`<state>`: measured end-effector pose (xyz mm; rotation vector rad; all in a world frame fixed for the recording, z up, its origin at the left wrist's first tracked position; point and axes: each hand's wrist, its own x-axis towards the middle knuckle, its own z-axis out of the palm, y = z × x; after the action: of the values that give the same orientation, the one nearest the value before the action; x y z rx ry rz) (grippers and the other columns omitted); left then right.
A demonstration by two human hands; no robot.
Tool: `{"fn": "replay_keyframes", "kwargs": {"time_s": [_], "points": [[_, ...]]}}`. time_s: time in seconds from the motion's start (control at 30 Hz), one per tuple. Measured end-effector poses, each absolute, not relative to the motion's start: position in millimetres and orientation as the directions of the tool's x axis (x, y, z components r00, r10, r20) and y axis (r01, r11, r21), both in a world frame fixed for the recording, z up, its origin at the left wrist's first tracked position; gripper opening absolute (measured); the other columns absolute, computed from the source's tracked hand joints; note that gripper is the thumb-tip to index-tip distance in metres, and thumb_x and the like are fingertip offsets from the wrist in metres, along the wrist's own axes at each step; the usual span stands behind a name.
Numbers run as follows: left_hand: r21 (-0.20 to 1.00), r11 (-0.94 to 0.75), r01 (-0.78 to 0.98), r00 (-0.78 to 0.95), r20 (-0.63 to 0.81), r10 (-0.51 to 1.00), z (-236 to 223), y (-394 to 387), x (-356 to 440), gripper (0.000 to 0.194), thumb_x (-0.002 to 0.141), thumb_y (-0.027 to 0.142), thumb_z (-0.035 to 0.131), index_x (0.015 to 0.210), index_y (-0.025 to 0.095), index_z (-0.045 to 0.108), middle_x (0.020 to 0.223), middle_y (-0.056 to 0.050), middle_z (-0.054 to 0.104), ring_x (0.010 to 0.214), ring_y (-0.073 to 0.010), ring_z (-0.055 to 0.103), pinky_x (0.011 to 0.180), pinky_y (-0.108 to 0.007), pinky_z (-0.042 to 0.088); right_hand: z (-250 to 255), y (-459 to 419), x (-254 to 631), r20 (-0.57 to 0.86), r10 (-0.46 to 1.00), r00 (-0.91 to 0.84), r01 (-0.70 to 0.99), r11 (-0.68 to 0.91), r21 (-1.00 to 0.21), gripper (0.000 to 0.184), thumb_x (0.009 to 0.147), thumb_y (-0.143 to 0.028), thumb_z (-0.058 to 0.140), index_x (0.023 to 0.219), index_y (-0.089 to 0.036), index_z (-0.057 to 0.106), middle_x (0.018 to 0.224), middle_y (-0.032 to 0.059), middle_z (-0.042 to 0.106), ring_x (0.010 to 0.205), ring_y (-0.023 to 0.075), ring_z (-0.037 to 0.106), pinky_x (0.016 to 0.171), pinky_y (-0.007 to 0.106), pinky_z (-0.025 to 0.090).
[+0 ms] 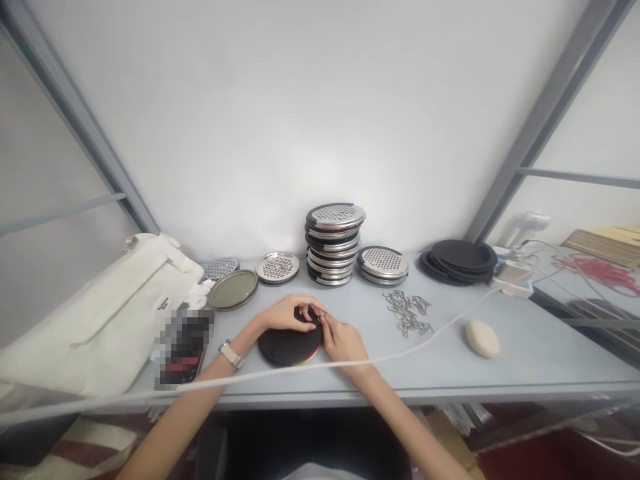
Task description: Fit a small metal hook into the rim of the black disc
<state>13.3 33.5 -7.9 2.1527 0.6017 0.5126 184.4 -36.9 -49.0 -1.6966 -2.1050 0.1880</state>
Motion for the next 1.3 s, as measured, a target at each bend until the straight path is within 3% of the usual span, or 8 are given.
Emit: {"fn": "replay_keyframes", "kwargs": {"time_s": [0.37, 0.57, 0.87, 1.3], "points": [[0.788, -0.567, 0.240, 0.800, 0.170, 0.576, -6.4, 33.2, 14.1, 0.042, 0.065, 0.017, 0.062, 0.106, 0.017, 0.058, 0.097, -0.004, 0.061, 0.070, -0.0103, 0.054, 0.065, -0.021, 0.040, -44.2, -36.4, 182.2, 0.203, 0.968, -0.146, 0.931, 0.204, -0.304, 0.040, 0.091, -0.033, 0.021, 0.110, -0.021, 0.054, 0.079, 0.0061, 0.068, 0.064, 0.0155, 0.062, 0.055, 0.024, 0.032], [0.811, -0.514, 0.277, 0.783, 0.119, 0.610, -4.9, 30.8, 14.3, 0.042, 0.065, 0.015, 0.061, 0.106, 0.022, 0.058, 0.099, -0.003, 0.063, 0.074, -0.0123, 0.054, 0.067, -0.021, 0.043, -46.6, -36.1, 182.2, 0.204, 0.969, -0.141, 0.938, 0.196, -0.286, 0.039, 0.090, -0.033, 0.022, 0.103, -0.021, 0.056, 0.079, 0.0063, 0.068, 0.064, 0.0157, 0.062, 0.053, 0.024, 0.030], [0.830, -0.503, 0.240, 0.802, 0.123, 0.585, -9.5, 35.5, 12.9, 0.045, 0.064, 0.015, 0.061, 0.109, 0.015, 0.057, 0.097, -0.006, 0.063, 0.072, -0.0096, 0.056, 0.069, -0.021, 0.045, -45.7, -39.6, 182.0, 0.221, 0.959, -0.176, 0.936, 0.233, -0.264, 0.033, 0.089, -0.031, 0.024, 0.092, -0.018, 0.055, 0.069, 0.0049, 0.066, 0.058, 0.0147, 0.060, 0.050, 0.025, 0.023], [0.832, -0.502, 0.235, 0.804, 0.124, 0.582, -10.5, 36.4, 12.6, 0.044, 0.065, 0.018, 0.062, 0.108, 0.016, 0.058, 0.099, -0.007, 0.063, 0.075, -0.0098, 0.056, 0.069, -0.021, 0.045, -47.1, -39.8, 182.9, 0.210, 0.961, -0.180, 0.930, 0.236, -0.283, 0.034, 0.089, -0.031, 0.024, 0.099, -0.017, 0.054, 0.074, 0.0062, 0.067, 0.062, 0.0156, 0.061, 0.053, 0.025, 0.027]]}}
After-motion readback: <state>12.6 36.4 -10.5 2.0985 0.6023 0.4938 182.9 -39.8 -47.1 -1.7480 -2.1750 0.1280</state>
